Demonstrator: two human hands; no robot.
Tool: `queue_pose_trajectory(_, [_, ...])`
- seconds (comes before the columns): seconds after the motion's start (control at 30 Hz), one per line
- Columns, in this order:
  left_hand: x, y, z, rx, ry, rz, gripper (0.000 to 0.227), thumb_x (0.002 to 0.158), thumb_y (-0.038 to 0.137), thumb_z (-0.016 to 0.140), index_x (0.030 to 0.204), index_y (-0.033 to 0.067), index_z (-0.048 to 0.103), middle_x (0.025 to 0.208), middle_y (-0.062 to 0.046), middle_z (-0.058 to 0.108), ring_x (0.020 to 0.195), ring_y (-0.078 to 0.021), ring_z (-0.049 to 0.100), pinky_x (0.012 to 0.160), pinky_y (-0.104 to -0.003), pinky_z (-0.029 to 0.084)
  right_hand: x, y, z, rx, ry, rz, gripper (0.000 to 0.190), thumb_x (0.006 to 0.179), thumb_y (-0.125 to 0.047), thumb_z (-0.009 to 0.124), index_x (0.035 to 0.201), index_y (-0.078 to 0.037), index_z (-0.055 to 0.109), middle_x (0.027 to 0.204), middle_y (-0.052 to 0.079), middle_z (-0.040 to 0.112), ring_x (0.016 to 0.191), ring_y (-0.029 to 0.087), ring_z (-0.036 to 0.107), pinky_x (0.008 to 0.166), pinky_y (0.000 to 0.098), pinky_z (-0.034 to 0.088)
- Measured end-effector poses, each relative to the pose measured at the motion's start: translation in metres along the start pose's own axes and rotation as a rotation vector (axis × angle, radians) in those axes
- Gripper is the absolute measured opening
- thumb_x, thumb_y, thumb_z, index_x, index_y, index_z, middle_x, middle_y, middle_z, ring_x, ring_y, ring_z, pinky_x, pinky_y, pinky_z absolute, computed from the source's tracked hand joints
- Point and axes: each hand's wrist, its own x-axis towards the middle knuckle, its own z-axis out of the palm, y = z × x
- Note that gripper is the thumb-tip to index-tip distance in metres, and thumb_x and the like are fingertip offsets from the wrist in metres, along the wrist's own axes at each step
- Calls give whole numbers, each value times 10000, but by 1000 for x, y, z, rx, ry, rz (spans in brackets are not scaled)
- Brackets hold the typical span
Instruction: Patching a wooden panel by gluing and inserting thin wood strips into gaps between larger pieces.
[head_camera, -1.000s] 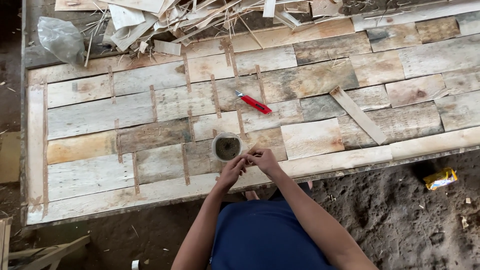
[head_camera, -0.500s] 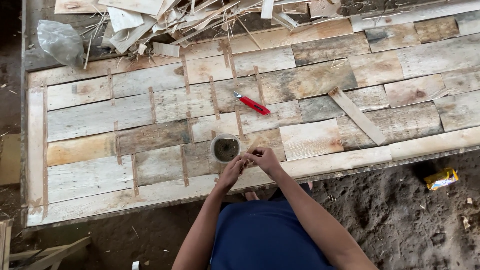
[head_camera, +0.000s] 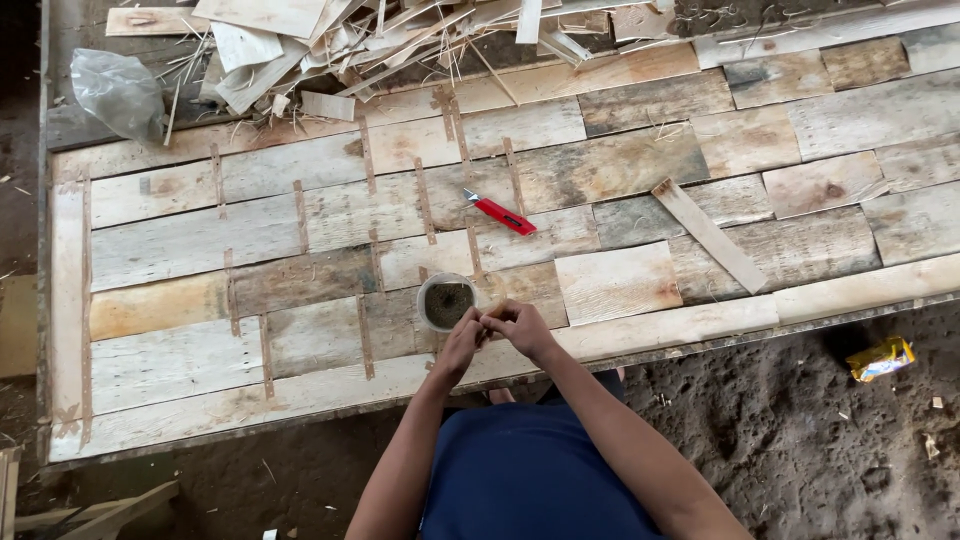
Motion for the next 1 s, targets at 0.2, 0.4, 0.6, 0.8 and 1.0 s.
queue_pose_trajectory(0.2, [13, -17, -3, -263, 8, -22, 56, 897, 130, 415, 876, 99, 457, 761, 15, 331, 658, -106, 300, 609, -279, 301, 8, 23, -3, 74, 61, -161, 106, 818, -83, 884, 885, -63, 804, 793, 69, 719, 778, 131, 656, 813, 324, 556])
queue_pose_trajectory(0.4, [24, -34, -6, -488, -12, -97, 31, 897, 141, 427, 909, 117, 445, 772, 66, 389, 637, -58, 348, 550, -217, 258, 12, 33, 0, 228, -3, -149, 72, 871, -71, 829, 908, -54, 770, 678, 60, 689, 664, 114, 622, 663, 259, 536])
queue_pose_trajectory(0.6, [18, -23, -10, -570, 66, -143, 84, 822, 97, 486, 882, 59, 532, 722, -101, 454, 637, -170, 410, 552, -251, 294, 26, 57, 1, 629, 98, 109, 90, 926, -40, 749, 966, -18, 672, 870, 69, 664, 750, 162, 619, 711, 258, 586])
queue_pose_trajectory(0.8, [-1, -13, -51, -144, 329, 2, 162, 1002, 190, 505, 880, 101, 566, 736, -63, 504, 628, -148, 473, 513, -251, 347, 22, 12, -30, 403, 131, 51, 221, 863, -112, 856, 967, 24, 715, 800, 128, 716, 704, 192, 694, 681, 314, 638])
queue_pose_trajectory(1.0, [17, -87, -136, 716, 609, 146, 184, 964, 159, 690, 1083, 61, 590, 1061, -125, 528, 913, -327, 673, 761, -385, 576, 22, 25, -51, 308, 231, 154, 243, 837, -78, 873, 960, 47, 705, 816, 171, 726, 715, 226, 736, 703, 348, 666])
